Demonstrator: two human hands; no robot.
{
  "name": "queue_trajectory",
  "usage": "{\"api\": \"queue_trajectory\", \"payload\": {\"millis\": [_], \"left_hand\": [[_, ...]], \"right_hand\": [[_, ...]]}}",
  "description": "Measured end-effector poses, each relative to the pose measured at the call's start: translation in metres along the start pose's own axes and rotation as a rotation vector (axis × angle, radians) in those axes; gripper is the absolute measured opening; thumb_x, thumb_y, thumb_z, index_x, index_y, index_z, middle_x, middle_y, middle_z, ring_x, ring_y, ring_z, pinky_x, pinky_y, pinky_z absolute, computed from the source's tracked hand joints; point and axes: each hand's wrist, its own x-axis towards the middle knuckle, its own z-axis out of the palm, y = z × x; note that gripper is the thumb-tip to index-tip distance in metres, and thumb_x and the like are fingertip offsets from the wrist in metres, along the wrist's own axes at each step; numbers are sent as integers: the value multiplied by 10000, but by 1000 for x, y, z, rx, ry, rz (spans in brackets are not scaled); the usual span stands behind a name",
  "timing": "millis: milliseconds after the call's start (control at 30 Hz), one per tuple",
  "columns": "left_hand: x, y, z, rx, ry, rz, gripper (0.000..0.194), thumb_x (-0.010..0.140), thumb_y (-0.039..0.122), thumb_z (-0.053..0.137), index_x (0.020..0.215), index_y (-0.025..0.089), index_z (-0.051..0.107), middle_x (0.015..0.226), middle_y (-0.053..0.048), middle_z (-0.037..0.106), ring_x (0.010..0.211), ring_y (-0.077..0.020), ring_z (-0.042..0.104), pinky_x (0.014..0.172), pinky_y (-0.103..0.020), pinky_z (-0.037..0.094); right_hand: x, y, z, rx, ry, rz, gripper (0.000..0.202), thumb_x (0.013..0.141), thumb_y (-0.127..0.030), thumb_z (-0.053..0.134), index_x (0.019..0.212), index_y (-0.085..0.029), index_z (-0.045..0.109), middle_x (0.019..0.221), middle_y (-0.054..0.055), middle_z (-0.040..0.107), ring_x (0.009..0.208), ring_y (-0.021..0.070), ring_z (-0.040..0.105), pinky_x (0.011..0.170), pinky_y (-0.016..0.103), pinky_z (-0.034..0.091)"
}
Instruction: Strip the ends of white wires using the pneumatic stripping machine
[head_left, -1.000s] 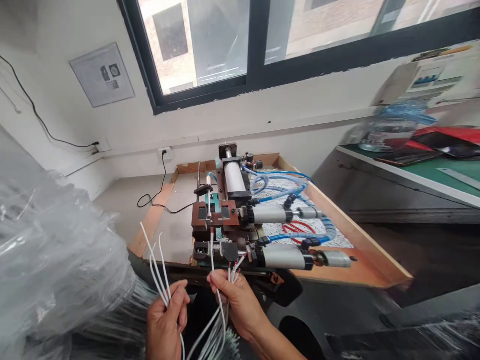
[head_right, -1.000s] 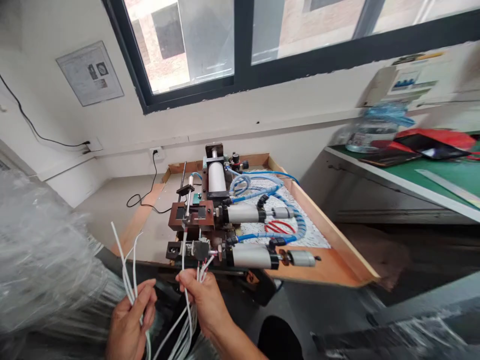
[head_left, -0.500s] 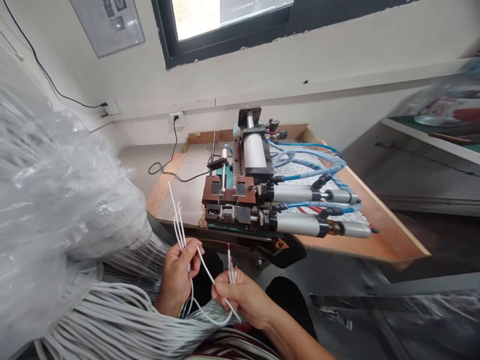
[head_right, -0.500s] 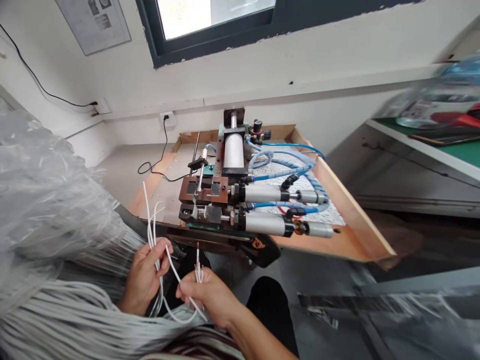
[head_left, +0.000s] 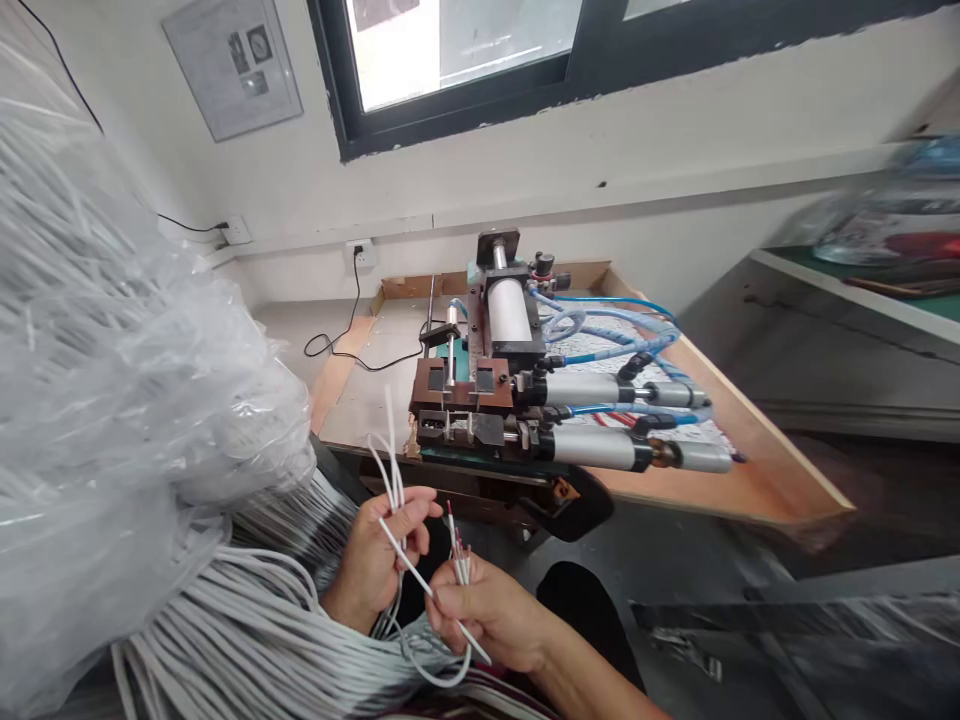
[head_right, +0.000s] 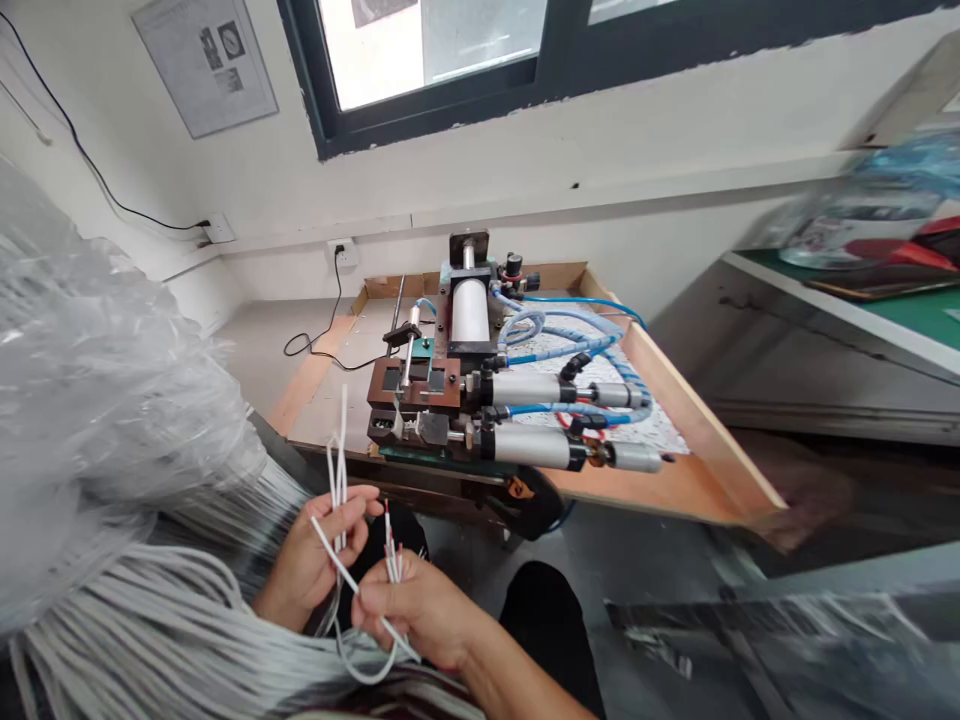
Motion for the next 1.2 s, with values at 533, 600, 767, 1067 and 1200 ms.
{"api": "queue_trajectory", "payload": {"millis": [533, 600, 767, 1067, 1200], "left_hand": [[-17, -4, -5, 82, -85, 49, 197, 645, 245, 618, 791, 113, 629, 592, -16, 585, 374, -26, 381, 316, -160, 154], [-22, -6, 0, 116, -169, -15, 243, 616, 233, 640, 814, 93, 640, 518, -10, 567, 337, -24, 353, 315, -167, 150], [-30, -4, 6, 153, -220, -63, 202, 586, 211, 660, 744, 84, 658, 442, 3, 547, 330, -28, 355, 328, -171, 190], [-24, -5, 2, 188, -115, -86, 138, 562, 166, 675, 679, 96, 657, 509, -23, 619, 416, -77, 499, 430, -197, 358], [-20, -8, 1, 224, -157, -132, 156, 532, 165, 694, 661, 91, 651, 514, -39, 628, 440, -109, 532, 449, -219, 378]], "right_hand": [[-15, 14, 9, 52, -13, -115, 286, 584, -364, 672, 546, -89, 603, 338, -63, 411, 298, 31, 304, 341, 173, 195], [-17, 14, 10, 54, -22, -129, 300, 581, -371, 675, 525, -89, 586, 338, -64, 401, 300, 28, 288, 346, 177, 201], [-15, 15, 14, 54, -63, -100, 338, 565, -392, 682, 504, -84, 557, 343, -64, 386, 297, 17, 252, 331, 175, 154], [2, 19, 7, 86, -160, -18, 410, 535, -453, 677, 413, -131, 455, 325, -78, 336, 296, 29, 275, 327, 184, 162], [5, 18, 7, 92, -183, 9, 440, 449, -419, 723, 366, -160, 377, 304, -91, 311, 287, 23, 231, 319, 189, 140]]}}
